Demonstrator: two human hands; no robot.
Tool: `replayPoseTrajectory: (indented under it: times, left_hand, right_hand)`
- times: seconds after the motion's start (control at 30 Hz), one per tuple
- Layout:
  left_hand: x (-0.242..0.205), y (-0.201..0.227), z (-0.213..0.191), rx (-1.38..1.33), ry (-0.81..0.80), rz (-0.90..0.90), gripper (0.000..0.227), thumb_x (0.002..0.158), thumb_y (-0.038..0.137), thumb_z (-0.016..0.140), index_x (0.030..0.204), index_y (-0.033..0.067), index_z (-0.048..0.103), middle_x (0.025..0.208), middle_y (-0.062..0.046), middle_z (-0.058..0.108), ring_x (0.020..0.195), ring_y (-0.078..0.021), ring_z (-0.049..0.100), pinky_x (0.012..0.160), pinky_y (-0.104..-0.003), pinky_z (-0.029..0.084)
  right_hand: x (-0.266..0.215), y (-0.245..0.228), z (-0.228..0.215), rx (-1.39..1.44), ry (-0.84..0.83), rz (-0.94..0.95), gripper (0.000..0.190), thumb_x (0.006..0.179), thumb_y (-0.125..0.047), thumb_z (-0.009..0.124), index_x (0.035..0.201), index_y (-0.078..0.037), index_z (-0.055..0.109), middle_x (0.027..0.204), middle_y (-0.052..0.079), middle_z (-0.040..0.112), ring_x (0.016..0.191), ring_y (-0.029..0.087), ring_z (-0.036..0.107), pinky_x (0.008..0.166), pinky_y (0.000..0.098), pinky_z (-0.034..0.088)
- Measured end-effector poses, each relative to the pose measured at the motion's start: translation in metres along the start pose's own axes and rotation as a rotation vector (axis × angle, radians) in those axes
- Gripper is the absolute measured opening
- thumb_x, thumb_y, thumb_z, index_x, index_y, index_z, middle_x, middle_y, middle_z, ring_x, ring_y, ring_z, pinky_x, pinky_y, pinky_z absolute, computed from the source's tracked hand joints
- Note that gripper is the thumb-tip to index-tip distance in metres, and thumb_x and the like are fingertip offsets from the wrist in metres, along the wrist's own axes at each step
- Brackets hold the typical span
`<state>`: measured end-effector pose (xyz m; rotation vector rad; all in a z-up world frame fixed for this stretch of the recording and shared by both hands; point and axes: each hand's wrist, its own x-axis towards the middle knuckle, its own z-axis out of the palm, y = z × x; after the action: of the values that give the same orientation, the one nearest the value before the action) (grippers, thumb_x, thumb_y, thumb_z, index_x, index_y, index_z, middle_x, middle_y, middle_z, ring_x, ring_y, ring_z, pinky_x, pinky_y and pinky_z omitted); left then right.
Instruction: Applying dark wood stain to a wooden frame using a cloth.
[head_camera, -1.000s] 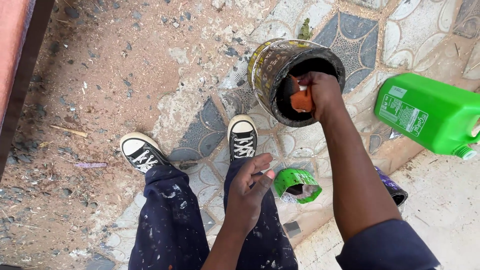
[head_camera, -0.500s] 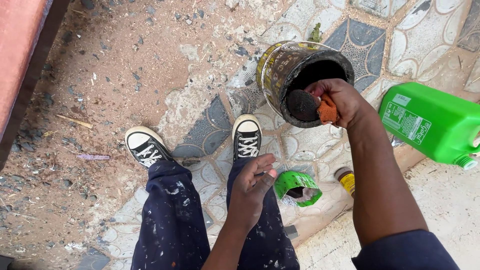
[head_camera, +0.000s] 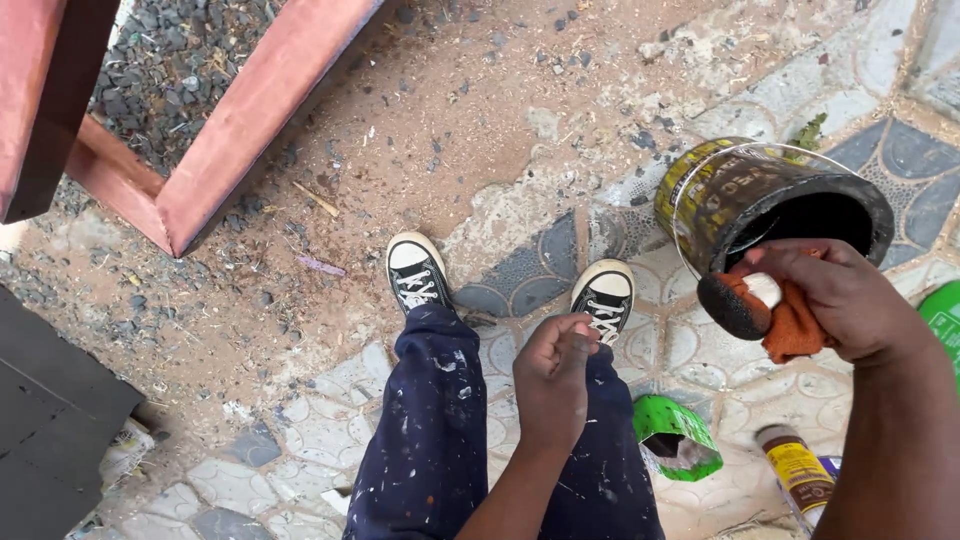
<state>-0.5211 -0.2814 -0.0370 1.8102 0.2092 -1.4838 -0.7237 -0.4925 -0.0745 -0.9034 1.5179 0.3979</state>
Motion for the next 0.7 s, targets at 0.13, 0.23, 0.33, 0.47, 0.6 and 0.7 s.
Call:
replayPoseTrajectory:
  times: [0.13, 0.23, 0.33, 0.47, 0.6, 0.7]
  left_hand:
    - [0.009, -0.008, -0.025, -0.108, 0.107, 0.108, 0.028, 0.100, 0.026, 0.058, 0.106, 0.0051, 0.075, 0.089, -0.009, 0.076, 0.079, -0.0170, 0.071, 0.079, -0.032, 0.060]
    - [0.011, -0.001, -0.046, -0.134, 0.156, 0.094, 0.025, 0.100, 0.025, 0.057, 0.097, 0.0056, 0.074, 0.085, -0.008, 0.075, 0.076, -0.0159, 0.069, 0.077, -0.031, 0.059]
    - [0.010, 0.015, -0.069, -0.148, 0.176, 0.071, 0.025, 0.100, 0.024, 0.055, 0.092, 0.0073, 0.072, 0.085, -0.006, 0.073, 0.077, -0.0155, 0.068, 0.077, -0.031, 0.059]
    - [0.009, 0.030, -0.103, -0.239, 0.176, 0.093, 0.026, 0.099, 0.024, 0.058, 0.098, 0.0040, 0.073, 0.082, -0.008, 0.073, 0.077, -0.0153, 0.066, 0.076, -0.032, 0.056]
    - [0.023, 0.076, -0.142, -0.110, 0.185, 0.039, 0.027, 0.098, 0.026, 0.057, 0.100, 0.0071, 0.076, 0.084, -0.006, 0.075, 0.078, -0.0146, 0.070, 0.078, -0.031, 0.059]
    - [0.031, 0.100, -0.174, -0.097, 0.234, 0.118, 0.024, 0.098, 0.022, 0.057, 0.100, 0.0076, 0.077, 0.087, -0.005, 0.076, 0.080, -0.0141, 0.070, 0.076, -0.032, 0.060]
  right_hand:
    - [-0.003, -0.015, 0.040, 0.295, -0.134, -0.131, 0.047, 0.110, -0.035, 0.055, 0.104, 0.006, 0.077, 0.082, 0.017, 0.074, 0.063, 0.021, 0.064, 0.055, 0.0316, 0.049]
    - [-0.003, -0.043, 0.079, 0.284, -0.288, -0.257, 0.030, 0.098, -0.022, 0.064, 0.116, 0.001, 0.071, 0.084, 0.010, 0.073, 0.060, 0.013, 0.064, 0.047, 0.0262, 0.054]
    - [0.012, -0.067, 0.124, 0.248, -0.365, -0.331, 0.034, 0.092, -0.004, 0.067, 0.125, 0.000, 0.064, 0.101, 0.010, 0.072, 0.083, 0.016, 0.068, 0.067, 0.0269, 0.057]
    - [0.043, -0.091, 0.192, 0.225, -0.266, -0.453, 0.027, 0.099, -0.006, 0.062, 0.126, -0.002, 0.061, 0.112, 0.012, 0.074, 0.093, 0.017, 0.071, 0.071, 0.0264, 0.057]
    - [0.112, -0.131, 0.269, 0.168, -0.185, -0.577, 0.014, 0.104, -0.011, 0.060, 0.116, -0.009, 0.066, 0.090, -0.001, 0.067, 0.065, 0.006, 0.052, 0.055, 0.0247, 0.039]
    - [0.163, -0.178, 0.333, 0.228, -0.084, -0.574, 0.013, 0.096, -0.012, 0.073, 0.107, -0.011, 0.066, 0.076, 0.004, 0.066, 0.043, 0.010, 0.048, 0.032, 0.0258, 0.036]
